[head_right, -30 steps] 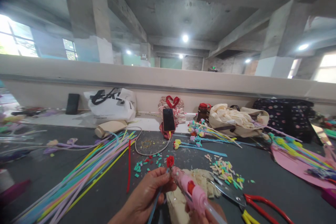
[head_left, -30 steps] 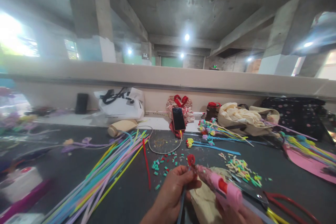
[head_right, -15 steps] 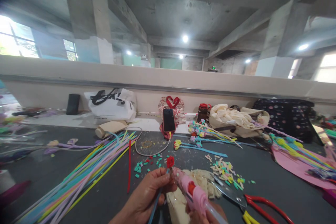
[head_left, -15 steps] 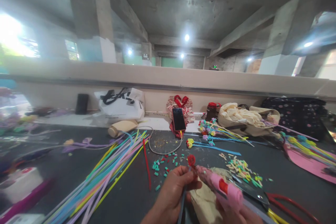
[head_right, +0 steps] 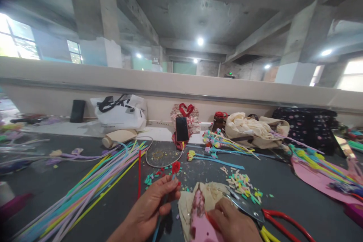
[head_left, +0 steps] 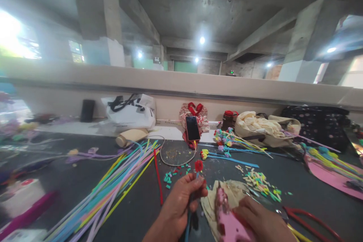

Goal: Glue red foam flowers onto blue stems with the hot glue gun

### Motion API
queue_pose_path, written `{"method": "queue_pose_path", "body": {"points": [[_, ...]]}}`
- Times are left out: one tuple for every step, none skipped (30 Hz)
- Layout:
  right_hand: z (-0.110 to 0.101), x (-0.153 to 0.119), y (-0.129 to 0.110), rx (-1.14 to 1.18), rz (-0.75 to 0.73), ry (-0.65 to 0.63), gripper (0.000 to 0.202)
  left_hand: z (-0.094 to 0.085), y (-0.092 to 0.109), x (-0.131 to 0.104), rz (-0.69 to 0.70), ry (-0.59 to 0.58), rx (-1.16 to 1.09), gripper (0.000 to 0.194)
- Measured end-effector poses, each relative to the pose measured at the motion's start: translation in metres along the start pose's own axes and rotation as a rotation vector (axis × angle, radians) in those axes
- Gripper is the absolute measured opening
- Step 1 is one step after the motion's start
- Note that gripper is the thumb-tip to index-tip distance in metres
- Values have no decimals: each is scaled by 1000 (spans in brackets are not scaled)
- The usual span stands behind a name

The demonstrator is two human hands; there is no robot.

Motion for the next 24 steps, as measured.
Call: {"method": "queue_pose_path", "body": {"points": [[-1,2,-5,-39,-49,-26,28,1,-1,-1,-14,-15,-4,17],[-4,4,-10,-49,-92,-44,28,2,-3,-1,-23,-32,-7,17],[-8,7,-17,-32,-125,-61,25,4,-5,-1,-31,-52,-8,17],[-13,11,-25,7,-149,-85,22,5,-6,-2,-38,-74,-6,17],[-19,16,-32,61,-145,-54,18,7,-8,-2,-46,-99,-2,17],[-23,22,-38,109,-124,-29,16,8,-10,-3,-54,-125,1,16],[-25,27,-44,144,-106,-22,15,10,-11,-4,-61,-149,4,16],[-26,33,-49,181,-106,-10,14,11,-11,-5,-61,-166,6,16],[-25,38,-54,207,-105,-12,12,12,-11,-5,-54,-176,5,16],[-22,43,-58,226,-112,-13,10,13,-11,-6,-46,-182,1,17],[-20,47,-61,241,-121,-10,9,13,-10,-7,-39,-183,-4,18],[-17,50,-64,247,-124,-9,9,14,-10,-8,-39,-183,-10,19],[-15,52,-65,250,-127,-5,9,14,-9,-8,-37,-180,-17,19],[-14,54,-66,249,-128,-1,10,14,-9,-9,-37,-175,-24,20],[-14,55,-67,244,-129,0,11,14,-8,-9,-32,-169,-30,20],[-14,55,-67,238,-127,-2,11,13,-8,-9,-25,-166,-37,19],[-15,56,-67,233,-127,-6,11,13,-8,-9,-19,-166,-45,19],[-15,56,-67,231,-126,-10,10,14,-7,-8,-19,-171,-53,18],[-16,56,-66,230,-124,-10,10,14,-8,-8,-25,-178,-60,18],[-16,56,-66,230,-118,-13,10,14,-8,-8,-32,-184,-68,18],[-16,57,-65,230,-108,-13,11,14,-8,-7,-32,-186,-77,18],[-16,57,-64,227,-94,-13,11,14,-8,-7,-30,-185,-84,17],[-15,58,-63,223,-78,-16,11,13,-8,-7,-19,-180,-92,16],[-14,58,-62,222,-62,-23,11,13,-7,-6,-11,-177,-98,16]]}}
Point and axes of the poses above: each hand's wrist, its own x-axis towards the middle knuckle, its own z-axis out of the palm, y = z × x, the point moved 4 cm from there along x, towards the middle knuckle, and after that the axes turned 9 degrees about z, right-handed, at the moved point
